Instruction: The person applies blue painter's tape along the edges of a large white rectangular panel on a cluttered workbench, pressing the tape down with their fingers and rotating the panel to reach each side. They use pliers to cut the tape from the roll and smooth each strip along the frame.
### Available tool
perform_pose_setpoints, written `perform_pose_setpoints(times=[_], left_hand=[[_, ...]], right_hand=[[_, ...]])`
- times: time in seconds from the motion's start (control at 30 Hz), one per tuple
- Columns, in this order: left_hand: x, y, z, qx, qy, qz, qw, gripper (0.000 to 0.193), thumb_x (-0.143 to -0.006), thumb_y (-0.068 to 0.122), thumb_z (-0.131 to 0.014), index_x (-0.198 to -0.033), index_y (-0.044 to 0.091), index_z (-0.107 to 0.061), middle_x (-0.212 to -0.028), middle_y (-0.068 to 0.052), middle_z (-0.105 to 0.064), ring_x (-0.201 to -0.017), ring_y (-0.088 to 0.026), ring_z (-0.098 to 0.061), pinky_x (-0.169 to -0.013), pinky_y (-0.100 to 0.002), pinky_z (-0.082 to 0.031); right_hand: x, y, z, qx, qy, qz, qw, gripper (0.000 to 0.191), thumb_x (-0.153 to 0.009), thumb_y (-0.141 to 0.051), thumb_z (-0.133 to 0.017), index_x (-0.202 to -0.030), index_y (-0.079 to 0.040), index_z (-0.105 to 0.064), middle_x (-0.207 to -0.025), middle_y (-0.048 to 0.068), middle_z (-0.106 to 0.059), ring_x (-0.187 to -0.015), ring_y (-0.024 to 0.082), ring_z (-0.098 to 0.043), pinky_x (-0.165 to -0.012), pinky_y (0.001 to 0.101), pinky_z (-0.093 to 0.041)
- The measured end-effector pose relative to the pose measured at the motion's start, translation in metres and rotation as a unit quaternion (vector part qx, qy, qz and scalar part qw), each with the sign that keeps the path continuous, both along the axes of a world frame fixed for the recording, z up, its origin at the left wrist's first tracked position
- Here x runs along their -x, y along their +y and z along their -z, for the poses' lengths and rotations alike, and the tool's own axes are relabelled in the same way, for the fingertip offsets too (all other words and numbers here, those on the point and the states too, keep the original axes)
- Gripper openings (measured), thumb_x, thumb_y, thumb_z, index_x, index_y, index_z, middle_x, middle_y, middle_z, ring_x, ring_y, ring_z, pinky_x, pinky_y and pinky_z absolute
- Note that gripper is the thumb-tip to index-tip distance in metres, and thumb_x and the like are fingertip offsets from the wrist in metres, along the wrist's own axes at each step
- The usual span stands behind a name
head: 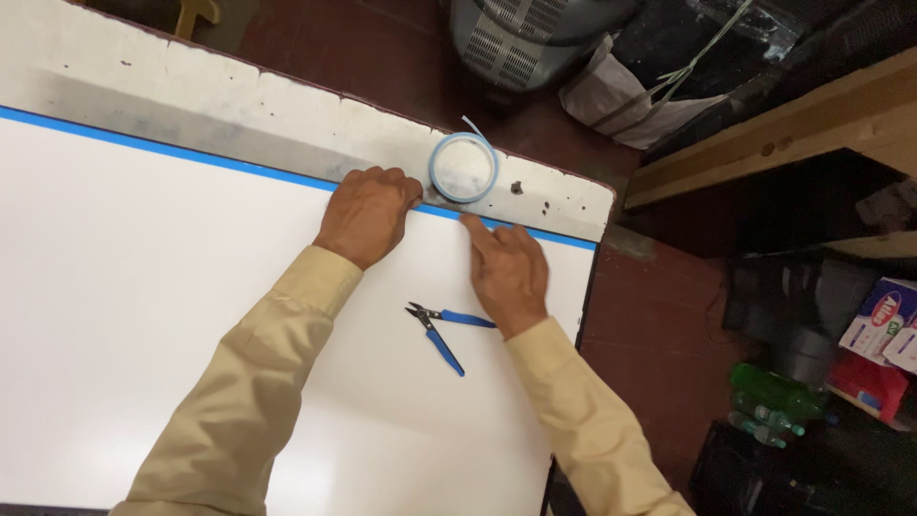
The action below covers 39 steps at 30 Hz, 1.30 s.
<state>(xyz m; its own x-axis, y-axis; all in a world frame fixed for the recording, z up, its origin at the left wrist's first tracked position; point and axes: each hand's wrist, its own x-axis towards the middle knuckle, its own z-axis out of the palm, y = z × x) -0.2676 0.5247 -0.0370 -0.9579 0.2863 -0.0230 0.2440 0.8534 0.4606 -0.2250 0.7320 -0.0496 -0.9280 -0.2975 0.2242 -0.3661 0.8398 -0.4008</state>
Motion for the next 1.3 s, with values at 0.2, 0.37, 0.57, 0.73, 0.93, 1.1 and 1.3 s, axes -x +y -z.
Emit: perform_pose_setpoints(times=[0.2, 0.37, 0.57, 0.73, 0.93, 1.1, 1.3], left_hand=[[0.001, -0.005, 0.006, -0.019, 0.003, 0.005, 1.000, 0.022, -0.087, -0.002, -0.057, -0.095, 0.010, -0.075, -0.090, -0.009, -0.070, -0.089, -0.030, -0.064, -0.084, -0.044, -0.048], [-0.003, -0.007, 0.014, -0.037, 0.026, 0.011, 0.999, 0.026, -0.084, -0.003, -0.057, -0.098, 0.010, -0.075, -0.092, -0.009, -0.071, -0.091, -0.031, -0.063, -0.083, -0.045, -0.048], [-0.005, -0.007, 0.019, -0.039, 0.029, 0.007, 0.999, 0.025, -0.083, -0.004, -0.059, -0.096, 0.009, -0.075, -0.092, -0.009, -0.071, -0.091, -0.031, -0.063, -0.083, -0.044, -0.050], [-0.005, -0.005, 0.022, -0.047, 0.023, -0.002, 0.999, 0.023, -0.083, -0.004, -0.059, -0.095, 0.008, -0.074, -0.093, -0.009, -0.071, -0.090, -0.032, -0.064, -0.083, -0.044, -0.050], [-0.002, -0.006, 0.016, -0.089, 0.053, 0.005, 0.995, 0.026, -0.079, -0.005, -0.059, -0.095, 0.008, -0.075, -0.094, -0.011, -0.071, -0.092, -0.034, -0.065, -0.082, -0.046, -0.051], [0.003, -0.032, -0.004, -0.024, 0.022, 0.022, 0.999, 0.019, -0.084, 0.000, -0.060, -0.090, 0.009, -0.075, -0.092, -0.012, -0.072, -0.087, -0.033, -0.066, -0.079, -0.047, -0.051], [-0.002, -0.084, -0.020, 0.024, -0.001, -0.009, 1.000, 0.017, -0.085, -0.001, -0.060, -0.086, 0.008, -0.074, -0.087, -0.011, -0.072, -0.086, -0.032, -0.067, -0.083, -0.046, -0.052]], right_hand=[[-0.008, 0.057, 0.002, -0.078, 0.025, 0.023, 0.996, 0.031, -0.090, -0.005, -0.071, -0.119, -0.016, -0.075, -0.064, 0.006, -0.060, -0.061, 0.025, -0.060, -0.056, 0.0414, -0.049], [-0.017, 0.089, 0.009, -0.123, 0.008, 0.093, 0.988, 0.030, -0.091, -0.005, -0.069, -0.118, -0.016, -0.075, -0.061, 0.008, -0.060, -0.059, 0.025, -0.062, -0.056, 0.0402, -0.052], [-0.023, 0.114, 0.008, -0.119, 0.033, 0.142, 0.982, 0.026, -0.092, -0.006, -0.068, -0.116, -0.014, -0.076, -0.074, 0.009, -0.069, -0.068, 0.027, -0.066, -0.061, 0.0407, -0.054], [-0.025, 0.088, 0.009, -0.103, 0.039, 0.133, 0.985, 0.028, -0.089, -0.008, -0.070, -0.116, -0.008, -0.076, -0.076, 0.012, -0.069, -0.068, 0.029, -0.066, -0.060, 0.0425, -0.053], [-0.013, 0.013, 0.008, -0.061, 0.009, 0.065, 0.996, 0.027, -0.087, -0.007, -0.071, -0.114, -0.003, -0.073, -0.069, 0.010, -0.066, -0.066, 0.030, -0.064, -0.058, 0.0429, -0.051], [0.009, -0.037, -0.004, -0.034, -0.026, -0.044, 0.998, 0.026, -0.086, -0.006, -0.071, -0.112, -0.007, -0.073, -0.067, 0.009, -0.064, -0.066, 0.030, -0.063, -0.059, 0.0432, -0.050], [0.032, -0.070, -0.014, -0.010, -0.036, -0.145, 0.989, 0.024, -0.089, -0.004, -0.070, -0.112, -0.007, -0.074, -0.066, 0.009, -0.063, -0.065, 0.027, -0.062, -0.059, 0.0406, -0.051]])
